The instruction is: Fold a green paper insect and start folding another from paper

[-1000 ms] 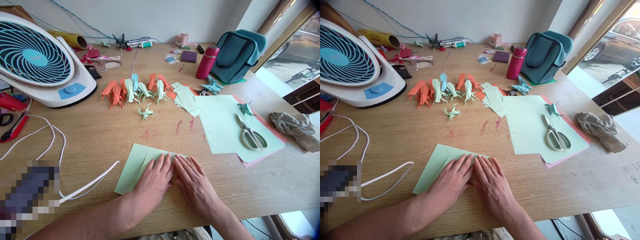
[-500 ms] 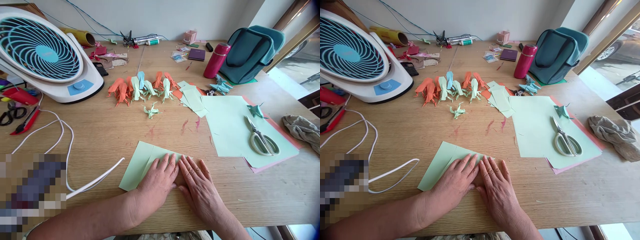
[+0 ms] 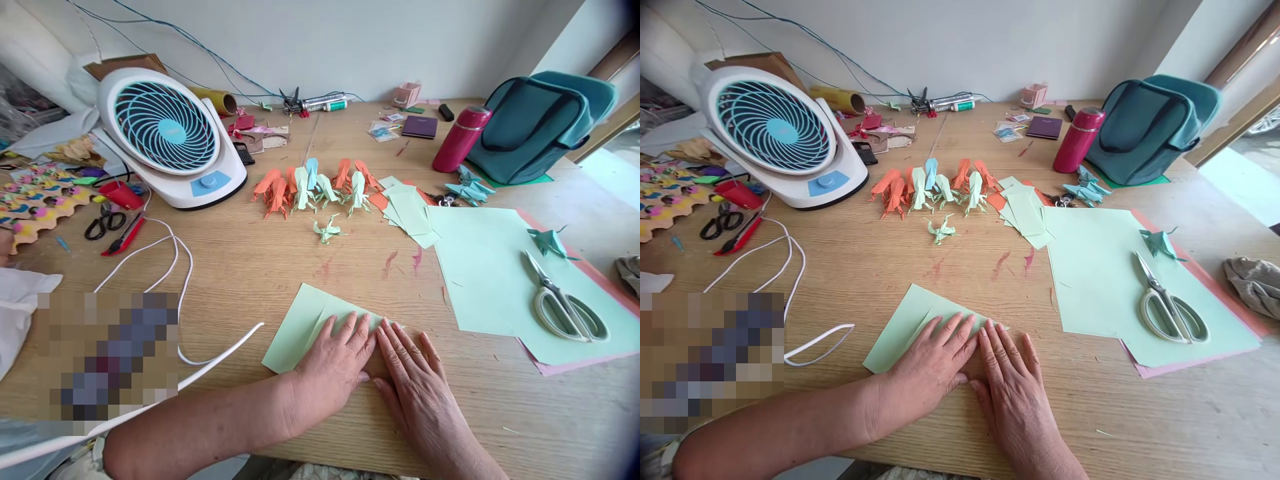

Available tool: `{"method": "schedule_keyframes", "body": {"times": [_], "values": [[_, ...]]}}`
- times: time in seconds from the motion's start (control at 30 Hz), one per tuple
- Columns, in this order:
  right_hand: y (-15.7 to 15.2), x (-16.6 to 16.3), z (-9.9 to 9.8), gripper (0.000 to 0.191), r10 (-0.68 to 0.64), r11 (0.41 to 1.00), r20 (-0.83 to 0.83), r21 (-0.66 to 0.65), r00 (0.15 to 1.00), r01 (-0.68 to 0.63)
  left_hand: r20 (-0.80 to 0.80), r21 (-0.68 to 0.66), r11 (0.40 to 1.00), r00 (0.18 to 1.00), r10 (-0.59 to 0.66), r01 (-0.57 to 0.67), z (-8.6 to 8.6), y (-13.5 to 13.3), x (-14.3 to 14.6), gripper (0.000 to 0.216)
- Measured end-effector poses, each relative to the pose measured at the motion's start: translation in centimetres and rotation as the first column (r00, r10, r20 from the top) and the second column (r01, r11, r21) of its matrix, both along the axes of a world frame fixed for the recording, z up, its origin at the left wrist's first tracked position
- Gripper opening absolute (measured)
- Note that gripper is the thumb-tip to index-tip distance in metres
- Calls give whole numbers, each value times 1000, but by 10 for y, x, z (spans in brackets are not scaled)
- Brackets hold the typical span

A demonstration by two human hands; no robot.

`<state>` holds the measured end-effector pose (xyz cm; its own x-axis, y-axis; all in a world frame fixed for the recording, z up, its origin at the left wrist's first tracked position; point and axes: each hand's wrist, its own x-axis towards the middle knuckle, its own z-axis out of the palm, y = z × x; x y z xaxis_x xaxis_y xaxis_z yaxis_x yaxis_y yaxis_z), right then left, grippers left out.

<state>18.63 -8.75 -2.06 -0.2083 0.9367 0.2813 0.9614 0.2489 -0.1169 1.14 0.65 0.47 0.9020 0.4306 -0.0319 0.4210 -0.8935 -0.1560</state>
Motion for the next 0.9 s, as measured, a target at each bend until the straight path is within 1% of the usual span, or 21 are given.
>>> {"method": "schedule_keyframes", "body": {"times": [0.1,0.23,0.5,0.67,0.77,0.83,0.9], "values": [[0,0,0,65,5,1000,-14,0,1000,-5,-2,-4,1000,1000,6,-6,0,0,0,60],[1,2,1,64,20,1000,-15,12,1000,-20,-11,-20,1000,1000,-7,7,3,1,0,60],[8,10,11,50,83,996,-1,-10,997,-83,2,-25,1000,1000,-8,8,3,2,-1,59],[11,12,19,48,106,994,-49,1,993,-106,3,-48,999,1000,-25,26,4,4,-2,58],[25,14,29,42,150,988,-140,-23,979,-155,24,-58,998,999,-23,24,3,5,-1,59],[42,15,36,38,175,980,-218,-58,960,-191,34,-64,998,999,-23,25,3,6,-1,58],[64,15,38,33,171,978,-278,-72,945,-198,27,-72,997,999,-36,38,4,6,-1,55]]}}
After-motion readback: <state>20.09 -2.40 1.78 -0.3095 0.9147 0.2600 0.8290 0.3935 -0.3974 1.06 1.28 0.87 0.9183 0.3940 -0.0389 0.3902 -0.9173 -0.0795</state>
